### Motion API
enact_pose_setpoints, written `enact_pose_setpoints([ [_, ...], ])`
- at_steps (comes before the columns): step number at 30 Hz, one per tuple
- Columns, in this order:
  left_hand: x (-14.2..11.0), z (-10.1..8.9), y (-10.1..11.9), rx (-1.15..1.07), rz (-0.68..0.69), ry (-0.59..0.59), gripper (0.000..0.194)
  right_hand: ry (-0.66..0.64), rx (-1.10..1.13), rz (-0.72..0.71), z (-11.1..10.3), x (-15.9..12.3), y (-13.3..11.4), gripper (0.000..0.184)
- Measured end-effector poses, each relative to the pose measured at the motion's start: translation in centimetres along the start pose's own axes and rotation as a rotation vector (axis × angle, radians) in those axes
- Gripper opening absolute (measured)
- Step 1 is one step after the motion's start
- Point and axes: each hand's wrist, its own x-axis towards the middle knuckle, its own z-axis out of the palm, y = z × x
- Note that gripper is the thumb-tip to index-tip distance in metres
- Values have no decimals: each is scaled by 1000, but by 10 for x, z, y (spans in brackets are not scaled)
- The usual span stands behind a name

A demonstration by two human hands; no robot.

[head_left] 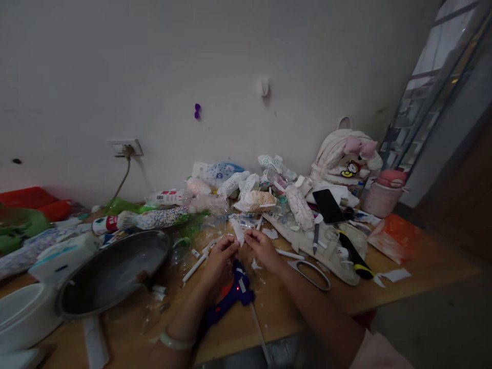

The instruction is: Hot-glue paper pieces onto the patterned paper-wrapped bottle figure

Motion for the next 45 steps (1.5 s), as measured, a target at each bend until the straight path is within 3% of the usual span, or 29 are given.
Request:
enact_pose_setpoints([
  [7,3,0,-2,7,-34,-43,36,-5,24,-5,0,1,3,33],
  [16,-2,0,2,53,7,11,34,131,-34,30,2,2,8,23],
  [25,-4,4,11,123,70,2,36,122,-152,-177,3,-1,6,15],
  [31,3,-1,6,197,140,31,35,120,-86,-25,3,-3,2,17],
  [38,8,-8,-8,286,209,29,25,163,-86,-6,3,1,6,15],
  [45,6,-3,-6,255,216,54,24,154,-43,14,4,0,4,18],
])
